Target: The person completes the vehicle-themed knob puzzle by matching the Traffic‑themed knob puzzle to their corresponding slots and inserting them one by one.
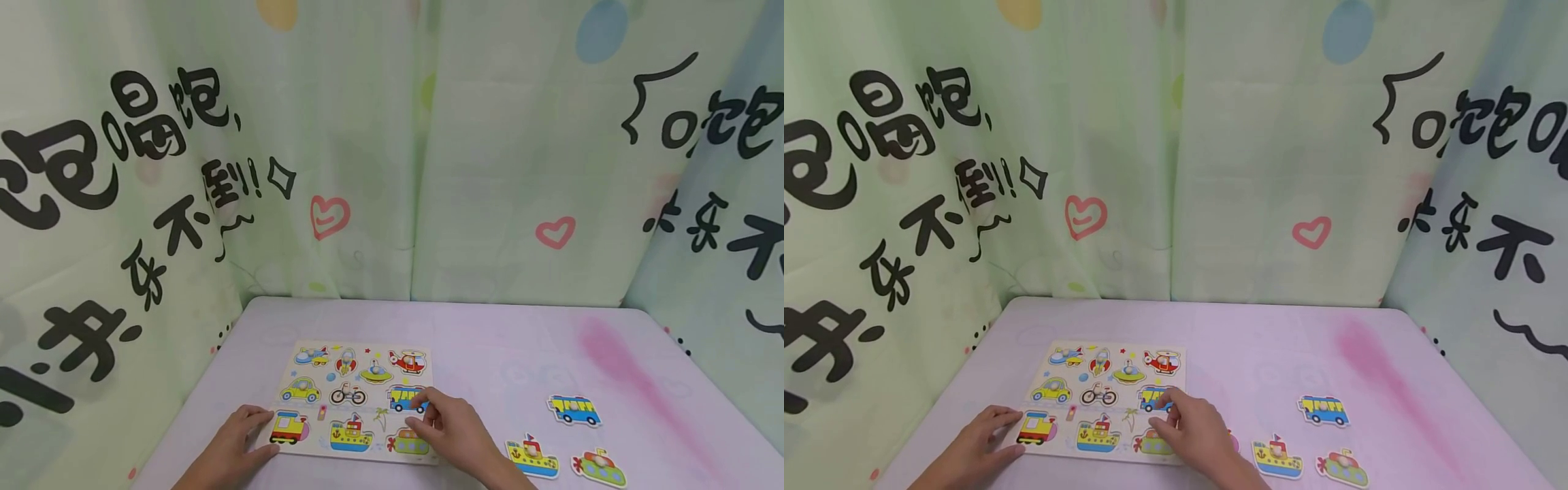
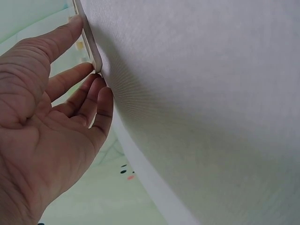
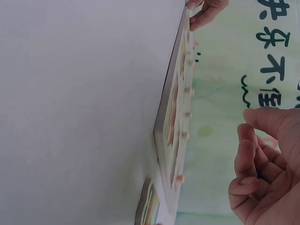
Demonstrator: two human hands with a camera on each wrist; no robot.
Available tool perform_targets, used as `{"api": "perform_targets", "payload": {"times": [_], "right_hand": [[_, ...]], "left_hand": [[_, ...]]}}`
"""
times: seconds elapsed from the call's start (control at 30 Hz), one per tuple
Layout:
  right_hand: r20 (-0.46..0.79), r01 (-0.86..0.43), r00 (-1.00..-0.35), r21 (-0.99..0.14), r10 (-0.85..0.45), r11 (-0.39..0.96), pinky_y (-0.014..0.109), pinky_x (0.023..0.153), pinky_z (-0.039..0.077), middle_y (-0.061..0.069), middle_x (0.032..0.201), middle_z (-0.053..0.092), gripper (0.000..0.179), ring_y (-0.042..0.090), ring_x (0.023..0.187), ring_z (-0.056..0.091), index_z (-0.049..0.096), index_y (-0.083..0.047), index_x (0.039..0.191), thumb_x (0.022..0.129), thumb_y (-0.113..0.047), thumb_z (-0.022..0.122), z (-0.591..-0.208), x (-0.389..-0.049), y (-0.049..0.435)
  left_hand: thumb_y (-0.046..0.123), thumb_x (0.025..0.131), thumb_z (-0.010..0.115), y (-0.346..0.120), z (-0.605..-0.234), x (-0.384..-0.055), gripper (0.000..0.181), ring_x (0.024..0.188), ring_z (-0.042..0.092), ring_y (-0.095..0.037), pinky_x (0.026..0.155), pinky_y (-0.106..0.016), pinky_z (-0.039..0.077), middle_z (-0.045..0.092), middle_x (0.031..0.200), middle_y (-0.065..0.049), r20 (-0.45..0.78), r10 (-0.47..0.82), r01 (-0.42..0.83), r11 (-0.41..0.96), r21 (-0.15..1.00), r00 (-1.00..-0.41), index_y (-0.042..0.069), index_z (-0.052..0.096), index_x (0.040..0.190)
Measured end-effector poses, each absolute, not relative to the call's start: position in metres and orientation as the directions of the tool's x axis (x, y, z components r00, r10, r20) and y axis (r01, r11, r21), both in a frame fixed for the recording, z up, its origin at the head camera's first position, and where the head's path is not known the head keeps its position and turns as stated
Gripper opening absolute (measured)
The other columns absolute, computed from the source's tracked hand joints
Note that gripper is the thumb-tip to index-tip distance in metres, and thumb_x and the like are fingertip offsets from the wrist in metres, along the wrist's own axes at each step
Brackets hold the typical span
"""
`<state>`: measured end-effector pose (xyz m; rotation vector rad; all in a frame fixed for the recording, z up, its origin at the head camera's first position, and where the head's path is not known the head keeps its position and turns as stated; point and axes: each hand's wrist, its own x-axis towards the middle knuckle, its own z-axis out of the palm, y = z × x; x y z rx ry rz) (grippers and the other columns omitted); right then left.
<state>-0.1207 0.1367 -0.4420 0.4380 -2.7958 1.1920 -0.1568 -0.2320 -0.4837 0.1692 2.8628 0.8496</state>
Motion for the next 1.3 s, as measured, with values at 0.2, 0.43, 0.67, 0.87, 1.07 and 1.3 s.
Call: {"api": "perform_targets", "payload": {"times": [0.2,0.43,0.67,0.87,1.07,1.3], "right_hand": [[0.140,-0.212,-0.977,-0.686,-0.159,0.696,0.019,0.048,0.037,-0.011,0.067,0.052,0.023,0.003,0.054,0.043,0.068,-0.011,0.105,0.091,-0.026,0.078,-0.444,-0.119,0.153],[0.104,-0.086,-0.994,-0.660,-0.023,0.746,0.020,0.048,0.037,-0.008,0.066,0.050,0.023,0.008,0.056,0.044,0.069,-0.013,0.103,0.086,-0.021,0.083,-0.446,-0.115,0.168],[0.060,0.017,-0.995,-0.655,0.074,0.756,0.022,0.049,0.037,-0.005,0.067,0.051,0.022,0.011,0.056,0.046,0.069,-0.014,0.104,0.087,-0.020,0.082,-0.446,-0.114,0.189],[0.086,0.026,-0.991,-0.640,0.106,0.768,0.022,0.054,0.039,-0.004,0.072,0.052,0.025,0.013,0.062,0.046,0.068,-0.009,0.110,0.091,-0.021,0.079,-0.443,-0.117,0.215],[0.064,0.064,-0.988,-0.644,0.137,0.763,0.022,0.054,0.042,-0.002,0.074,0.054,0.028,0.014,0.061,0.048,0.067,-0.006,0.114,0.093,-0.022,0.076,-0.441,-0.116,0.238],[0.097,0.064,-0.983,-0.623,0.158,0.780,0.022,0.054,0.043,-0.002,0.075,0.056,0.031,0.011,0.060,0.049,0.066,-0.004,0.116,0.093,-0.022,0.076,-0.441,-0.111,0.263]], "left_hand": [[0.028,0.079,0.088,-0.231,-0.483,-0.157,0.063,0.120,0.055,-0.030,0.105,-0.058,0.048,0.059,0.126,-0.008,-0.121,0.143,0.053,0.831,0.554,-0.982,-0.001,0.066,0.131],[0.029,0.078,0.089,-0.232,-0.483,-0.156,0.064,0.120,0.055,-0.027,0.106,-0.056,0.048,0.058,0.127,-0.007,-0.105,0.148,0.065,0.827,0.559,-0.983,0.001,0.066,0.131],[0.030,0.078,0.089,-0.232,-0.485,-0.156,0.065,0.118,0.055,-0.027,0.105,-0.056,0.049,0.059,0.127,-0.008,-0.108,0.149,0.063,0.824,0.563,-0.983,0.000,0.066,0.131],[0.029,0.078,0.089,-0.233,-0.486,-0.157,0.064,0.118,0.055,-0.026,0.105,-0.055,0.050,0.059,0.126,-0.007,-0.095,0.148,0.071,0.829,0.555,-0.984,0.001,0.067,0.131],[0.029,0.078,0.089,-0.233,-0.486,-0.157,0.065,0.118,0.055,-0.027,0.105,-0.055,0.050,0.059,0.126,-0.006,-0.099,0.148,0.069,0.828,0.557,-0.984,0.000,0.067,0.131],[0.029,0.078,0.089,-0.234,-0.485,-0.156,0.064,0.119,0.055,-0.026,0.106,-0.054,0.049,0.059,0.126,-0.007,-0.089,0.159,0.082,0.822,0.564,-0.983,0.001,0.067,0.131]]}}
